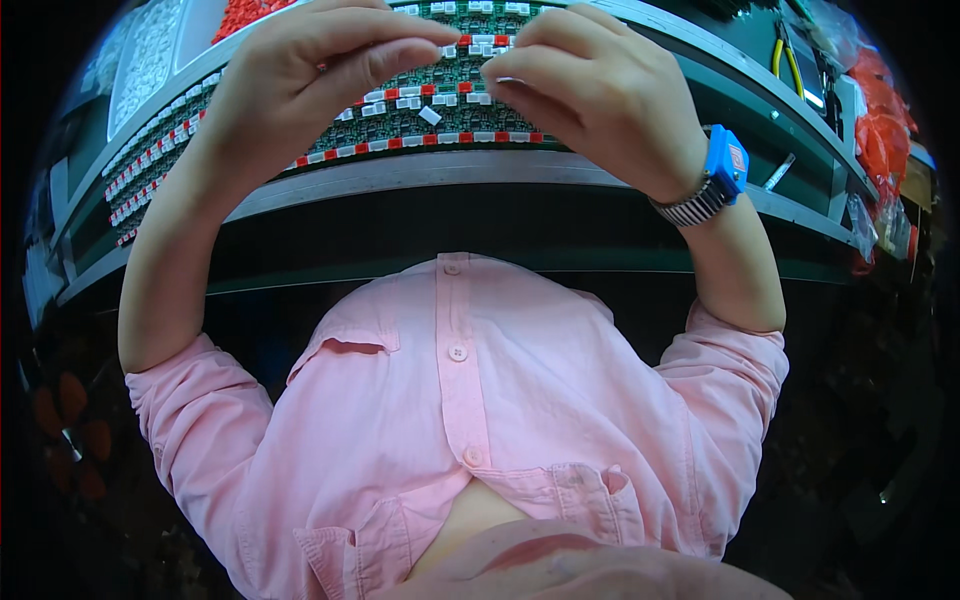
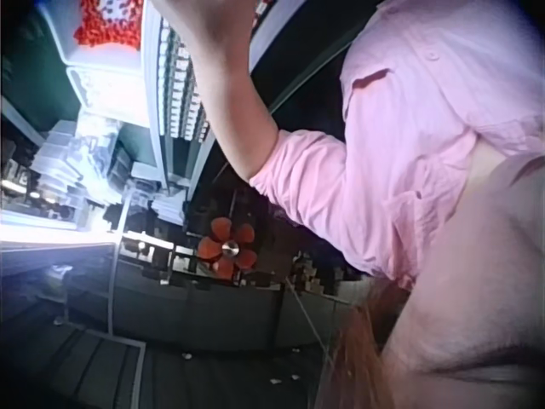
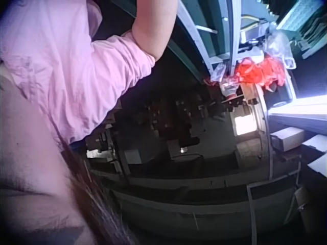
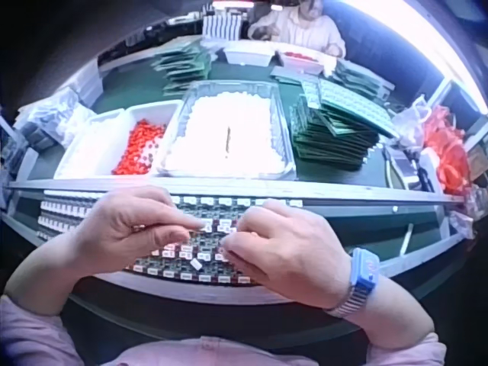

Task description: Assembling small electronic components onto a printed circuit board.

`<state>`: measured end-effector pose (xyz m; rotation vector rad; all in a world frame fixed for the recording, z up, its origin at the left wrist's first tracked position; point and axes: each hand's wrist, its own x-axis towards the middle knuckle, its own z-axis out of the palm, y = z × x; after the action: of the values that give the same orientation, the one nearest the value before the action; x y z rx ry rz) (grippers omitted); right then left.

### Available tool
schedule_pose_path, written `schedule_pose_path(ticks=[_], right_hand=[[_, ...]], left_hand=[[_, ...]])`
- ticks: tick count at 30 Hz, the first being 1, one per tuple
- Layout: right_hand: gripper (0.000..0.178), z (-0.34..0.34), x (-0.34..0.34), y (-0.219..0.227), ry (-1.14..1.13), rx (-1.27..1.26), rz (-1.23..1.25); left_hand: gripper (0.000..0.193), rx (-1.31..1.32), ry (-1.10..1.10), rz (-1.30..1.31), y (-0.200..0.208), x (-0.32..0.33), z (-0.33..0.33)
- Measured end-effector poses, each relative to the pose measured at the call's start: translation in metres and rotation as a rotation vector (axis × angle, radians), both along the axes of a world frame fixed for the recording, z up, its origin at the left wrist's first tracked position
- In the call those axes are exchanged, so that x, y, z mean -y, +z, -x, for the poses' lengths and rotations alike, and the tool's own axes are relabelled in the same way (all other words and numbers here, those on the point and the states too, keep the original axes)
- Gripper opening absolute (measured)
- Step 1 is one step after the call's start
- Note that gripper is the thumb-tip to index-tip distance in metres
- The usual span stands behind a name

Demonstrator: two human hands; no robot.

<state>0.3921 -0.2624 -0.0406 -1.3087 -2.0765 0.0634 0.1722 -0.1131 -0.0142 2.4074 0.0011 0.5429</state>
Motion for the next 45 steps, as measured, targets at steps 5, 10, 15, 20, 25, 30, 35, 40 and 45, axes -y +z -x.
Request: schedule_pose_path(ticks=[5,10,15,20,25,30,35,40,45], right_hand=[[0.026,-0.006,0.007,0.000,-0.027,-0.171,0.000],[0.028,-0.017,0.038,0.008,-0.110,-0.327,0.087],[0.025,-0.030,0.061,-0.002,-0.098,-0.414,0.103],[0.022,-0.036,0.070,-0.007,-0.120,-0.423,0.100],[0.020,-0.035,0.073,-0.009,-0.128,-0.417,0.118],[0.022,-0.028,0.070,-0.005,-0.153,-0.301,0.148],[0.026,-0.018,0.066,-0.001,-0.194,-0.054,0.164],[0.029,-0.016,0.062,0.002,-0.193,0.166,0.115],[0.030,-0.016,0.059,0.009,-0.171,0.268,0.120]], left_hand=[[0.021,-0.034,0.142,0.085,-0.006,0.016,-0.011],[0.015,-0.143,0.173,0.380,0.000,0.024,-0.012],[0.013,-0.247,0.050,-0.047,0.000,0.016,-0.018],[0.012,-0.359,0.110,-0.252,0.000,0.025,-0.026],[0.010,-0.308,0.119,-0.238,-0.004,0.027,-0.026],[0.009,-0.231,0.037,-0.292,0.003,0.022,-0.010],[0.012,-0.240,-0.027,-0.459,0.005,0.016,0.007],[0.015,-0.260,0.000,-0.499,0.000,0.015,0.007],[0.015,-0.256,0.001,-0.483,0.000,0.015,0.007]])
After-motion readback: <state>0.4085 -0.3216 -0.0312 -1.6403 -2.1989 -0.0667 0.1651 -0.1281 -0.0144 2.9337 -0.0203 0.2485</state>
